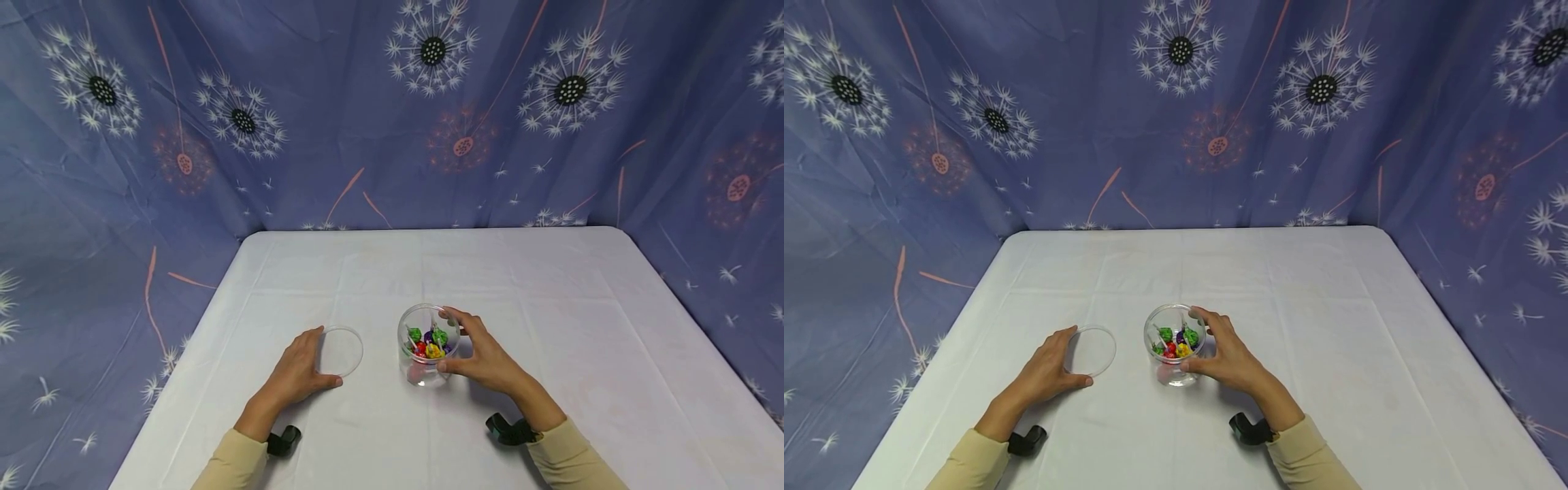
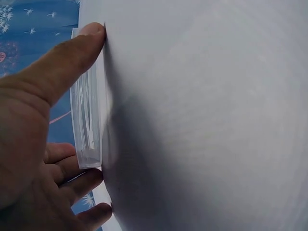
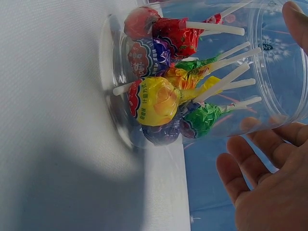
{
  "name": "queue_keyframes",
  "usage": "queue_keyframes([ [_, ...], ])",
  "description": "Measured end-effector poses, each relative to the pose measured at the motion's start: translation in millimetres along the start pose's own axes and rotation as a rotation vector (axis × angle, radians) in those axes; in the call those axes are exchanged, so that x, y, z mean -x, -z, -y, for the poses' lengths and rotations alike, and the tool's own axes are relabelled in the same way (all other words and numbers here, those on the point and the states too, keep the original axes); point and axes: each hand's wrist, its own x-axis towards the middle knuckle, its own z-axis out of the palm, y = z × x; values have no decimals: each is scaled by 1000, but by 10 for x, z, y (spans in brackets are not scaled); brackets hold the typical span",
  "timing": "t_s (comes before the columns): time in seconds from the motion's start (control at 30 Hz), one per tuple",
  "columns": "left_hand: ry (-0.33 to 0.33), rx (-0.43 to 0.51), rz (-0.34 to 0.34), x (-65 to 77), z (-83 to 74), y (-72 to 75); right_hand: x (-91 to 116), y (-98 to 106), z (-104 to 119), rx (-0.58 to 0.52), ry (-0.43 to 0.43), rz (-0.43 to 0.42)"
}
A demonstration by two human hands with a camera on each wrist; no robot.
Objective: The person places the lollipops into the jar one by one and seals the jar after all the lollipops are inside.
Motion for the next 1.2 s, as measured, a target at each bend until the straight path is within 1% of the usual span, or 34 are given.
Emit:
queue_keyframes([
  [0.23,-1,26,-20,-6,-65,53,2,-4,4,-6,-5,-7],
  [0.4,20,60,-4,-35,-152,126,0,-4,12,7,-15,-8],
  [0.6,16,161,14,-48,-268,251,7,-4,19,12,-14,-12],
  [0.77,27,240,34,-47,-360,358,5,-5,16,14,-11,-12],
  [0.87,21,272,29,-48,-409,423,1,-5,13,13,-9,-12],
  [1.0,1,311,5,-45,-458,498,1,-3,14,11,-9,-14],
  [1.2,-29,367,-17,-38,-533,566,3,-6,9,12,-20,-13],
])
